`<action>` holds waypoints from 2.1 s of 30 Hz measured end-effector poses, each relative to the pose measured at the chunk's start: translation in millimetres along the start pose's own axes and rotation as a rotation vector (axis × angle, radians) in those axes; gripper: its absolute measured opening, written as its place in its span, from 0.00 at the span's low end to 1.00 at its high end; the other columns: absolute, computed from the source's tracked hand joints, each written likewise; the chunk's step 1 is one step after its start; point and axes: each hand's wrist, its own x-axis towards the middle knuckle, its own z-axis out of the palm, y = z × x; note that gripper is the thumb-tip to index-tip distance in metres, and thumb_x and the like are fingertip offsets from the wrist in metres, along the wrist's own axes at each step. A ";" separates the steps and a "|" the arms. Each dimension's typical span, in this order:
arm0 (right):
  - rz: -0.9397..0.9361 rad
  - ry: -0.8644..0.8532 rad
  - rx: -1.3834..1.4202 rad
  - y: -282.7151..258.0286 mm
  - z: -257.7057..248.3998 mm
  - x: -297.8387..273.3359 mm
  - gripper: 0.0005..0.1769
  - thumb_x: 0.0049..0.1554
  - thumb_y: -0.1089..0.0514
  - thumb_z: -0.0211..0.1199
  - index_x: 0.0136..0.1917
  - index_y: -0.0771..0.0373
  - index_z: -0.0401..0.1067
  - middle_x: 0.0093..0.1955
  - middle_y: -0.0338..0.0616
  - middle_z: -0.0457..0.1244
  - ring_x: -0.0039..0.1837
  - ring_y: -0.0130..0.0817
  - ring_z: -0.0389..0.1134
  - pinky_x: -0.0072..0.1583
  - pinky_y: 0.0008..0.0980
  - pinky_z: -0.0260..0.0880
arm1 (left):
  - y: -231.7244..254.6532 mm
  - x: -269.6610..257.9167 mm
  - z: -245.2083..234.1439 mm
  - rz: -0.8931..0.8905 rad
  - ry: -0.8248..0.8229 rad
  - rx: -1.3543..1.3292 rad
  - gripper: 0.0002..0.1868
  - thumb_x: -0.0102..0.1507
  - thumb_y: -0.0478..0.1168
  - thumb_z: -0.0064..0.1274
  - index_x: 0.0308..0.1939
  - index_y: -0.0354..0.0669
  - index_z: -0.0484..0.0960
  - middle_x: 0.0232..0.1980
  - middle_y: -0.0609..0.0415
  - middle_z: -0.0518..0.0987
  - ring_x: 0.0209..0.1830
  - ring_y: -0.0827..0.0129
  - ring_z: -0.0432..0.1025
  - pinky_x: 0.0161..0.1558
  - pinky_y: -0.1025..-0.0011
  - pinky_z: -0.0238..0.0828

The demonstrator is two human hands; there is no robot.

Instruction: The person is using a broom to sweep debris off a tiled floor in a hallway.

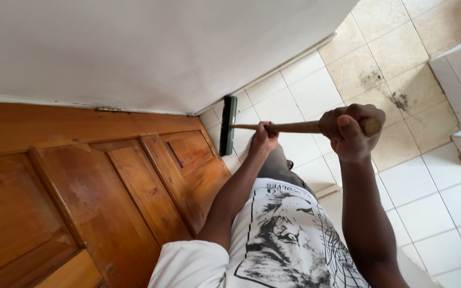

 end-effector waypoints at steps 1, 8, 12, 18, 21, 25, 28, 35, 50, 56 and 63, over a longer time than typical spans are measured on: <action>0.003 0.011 -0.006 -1.6 -4.9 -5.5 0.27 0.67 0.57 0.59 0.28 0.55 0.53 0.21 0.35 0.48 0.20 0.20 0.47 0.25 0.26 0.46 | -5.0 -2.8 -1.2 -0.009 0.005 0.007 0.05 0.64 0.36 0.46 0.33 0.42 0.73 0.30 0.58 0.77 0.29 0.73 0.74 0.30 0.75 0.76; -0.056 0.110 -0.027 -8.3 -23.5 -0.4 0.26 0.65 0.59 0.59 0.28 0.56 0.54 0.20 0.35 0.49 0.20 0.22 0.49 0.25 0.27 0.49 | -21.0 13.7 19.9 -0.044 -0.030 0.104 0.03 0.64 0.37 0.44 0.36 0.45 0.72 0.30 0.59 0.75 0.27 0.72 0.72 0.28 0.74 0.73; -0.051 0.185 -0.050 -9.2 -30.9 11.4 0.25 0.65 0.59 0.58 0.29 0.56 0.54 0.21 0.36 0.49 0.21 0.22 0.49 0.26 0.27 0.49 | -27.6 28.6 30.6 -0.073 -0.054 0.129 0.04 0.65 0.37 0.45 0.35 0.45 0.71 0.30 0.59 0.76 0.25 0.73 0.71 0.27 0.73 0.73; -0.085 0.309 -0.099 -11.1 -74.9 44.3 0.23 0.65 0.61 0.55 0.31 0.55 0.51 0.19 0.36 0.47 0.21 0.23 0.49 0.24 0.29 0.49 | -40.7 30.5 88.1 -0.166 0.085 0.317 0.05 0.66 0.39 0.44 0.36 0.46 0.72 0.30 0.60 0.76 0.28 0.74 0.72 0.33 0.74 0.77; -0.123 0.356 -0.129 -18.8 -95.1 62.6 0.23 0.66 0.61 0.54 0.32 0.55 0.50 0.20 0.35 0.46 0.20 0.23 0.48 0.24 0.28 0.46 | -57.3 57.0 100.7 -0.192 0.035 0.378 0.04 0.66 0.38 0.44 0.36 0.47 0.72 0.31 0.61 0.76 0.29 0.74 0.72 0.33 0.73 0.77; -0.155 0.410 -0.175 -34.4 -122.4 74.1 0.23 0.66 0.61 0.53 0.32 0.55 0.49 0.19 0.34 0.45 0.20 0.20 0.44 0.23 0.27 0.42 | -75.6 46.5 157.9 -0.240 0.073 0.462 0.02 0.67 0.38 0.45 0.40 0.47 0.72 0.35 0.61 0.76 0.34 0.78 0.74 0.37 0.75 0.77; -0.188 0.439 -0.206 -50.0 -137.7 83.8 0.23 0.66 0.61 0.53 0.32 0.55 0.49 0.19 0.34 0.45 0.20 0.20 0.42 0.23 0.27 0.40 | -103.0 76.9 176.6 -0.313 -0.020 0.495 0.03 0.66 0.39 0.45 0.41 0.44 0.71 0.36 0.58 0.77 0.34 0.75 0.74 0.38 0.74 0.77; -0.303 0.407 -0.321 -59.3 -178.5 94.0 0.26 0.64 0.59 0.57 0.28 0.55 0.49 0.21 0.35 0.47 0.20 0.23 0.43 0.25 0.28 0.42 | -191.8 152.6 246.6 -0.397 -0.165 0.575 0.05 0.65 0.40 0.48 0.39 0.44 0.70 0.33 0.57 0.75 0.32 0.72 0.71 0.36 0.72 0.74; -0.191 0.412 -0.599 -138.8 -148.3 78.2 0.25 0.63 0.57 0.53 0.25 0.55 0.52 0.19 0.33 0.48 0.21 0.24 0.44 0.25 0.27 0.43 | -243.3 86.7 334.0 -0.577 -0.308 0.980 0.08 0.70 0.41 0.43 0.38 0.41 0.70 0.34 0.54 0.75 0.34 0.71 0.70 0.42 0.68 0.77; -0.159 0.551 -0.625 -141.7 -124.1 36.8 0.22 0.70 0.55 0.41 0.33 0.54 0.46 0.21 0.36 0.44 0.20 0.25 0.40 0.28 0.30 0.47 | -198.2 52.4 246.1 -0.571 -0.310 0.987 0.09 0.69 0.41 0.44 0.38 0.40 0.71 0.36 0.53 0.75 0.31 0.70 0.70 0.37 0.70 0.79; -0.167 0.312 -0.363 -109.4 -122.4 13.6 0.22 0.68 0.56 0.46 0.34 0.58 0.45 0.20 0.35 0.43 0.19 0.21 0.40 0.25 0.29 0.40 | -148.6 60.8 100.8 -0.480 -0.240 0.629 0.07 0.69 0.40 0.45 0.38 0.42 0.71 0.35 0.55 0.74 0.27 0.72 0.71 0.31 0.73 0.78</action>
